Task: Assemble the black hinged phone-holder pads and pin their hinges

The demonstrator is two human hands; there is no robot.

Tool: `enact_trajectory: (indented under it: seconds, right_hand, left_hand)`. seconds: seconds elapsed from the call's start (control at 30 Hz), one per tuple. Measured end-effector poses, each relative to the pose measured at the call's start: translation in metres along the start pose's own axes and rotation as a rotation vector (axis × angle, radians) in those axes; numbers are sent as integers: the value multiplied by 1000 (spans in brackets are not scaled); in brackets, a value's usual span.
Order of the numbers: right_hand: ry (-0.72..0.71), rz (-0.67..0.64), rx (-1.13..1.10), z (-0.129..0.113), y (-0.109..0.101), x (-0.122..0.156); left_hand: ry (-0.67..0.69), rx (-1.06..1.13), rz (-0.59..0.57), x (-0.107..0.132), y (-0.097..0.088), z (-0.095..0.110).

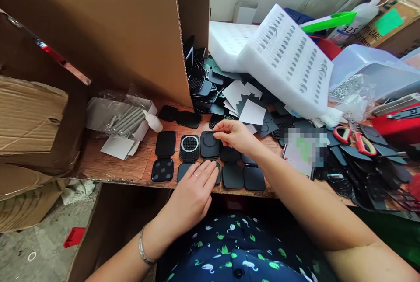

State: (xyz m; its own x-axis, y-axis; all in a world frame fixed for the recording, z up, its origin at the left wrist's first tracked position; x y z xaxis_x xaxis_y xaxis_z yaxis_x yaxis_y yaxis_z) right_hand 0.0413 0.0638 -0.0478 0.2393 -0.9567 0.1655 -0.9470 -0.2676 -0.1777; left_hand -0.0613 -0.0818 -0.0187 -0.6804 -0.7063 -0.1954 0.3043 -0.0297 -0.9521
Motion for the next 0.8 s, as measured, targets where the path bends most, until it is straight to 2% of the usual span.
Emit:
enact_trajectory:
  seconds: [0.47, 0.8]
  right_hand:
    - [39, 40, 80, 13, -2, -1]
    - [20, 33, 144, 21, -2, -3]
  left_hand:
    - [11, 52, 97, -2, -5, -6]
    - [19, 72, 80, -4, -7, -8]
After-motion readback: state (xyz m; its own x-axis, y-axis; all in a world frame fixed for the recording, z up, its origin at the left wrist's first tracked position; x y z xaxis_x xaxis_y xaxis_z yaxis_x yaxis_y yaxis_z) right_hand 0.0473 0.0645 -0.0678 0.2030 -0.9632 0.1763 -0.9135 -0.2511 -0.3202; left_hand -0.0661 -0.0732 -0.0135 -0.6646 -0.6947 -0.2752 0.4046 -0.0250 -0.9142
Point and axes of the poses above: each hand's wrist, its own x-axis away from the middle knuckle, its own y-axis out of the palm, z = x × y, the point moved 10 cm from there along -x, towards the middle knuckle, and after that the axes turned 5 degrees about -y, right-handed, at the moved point
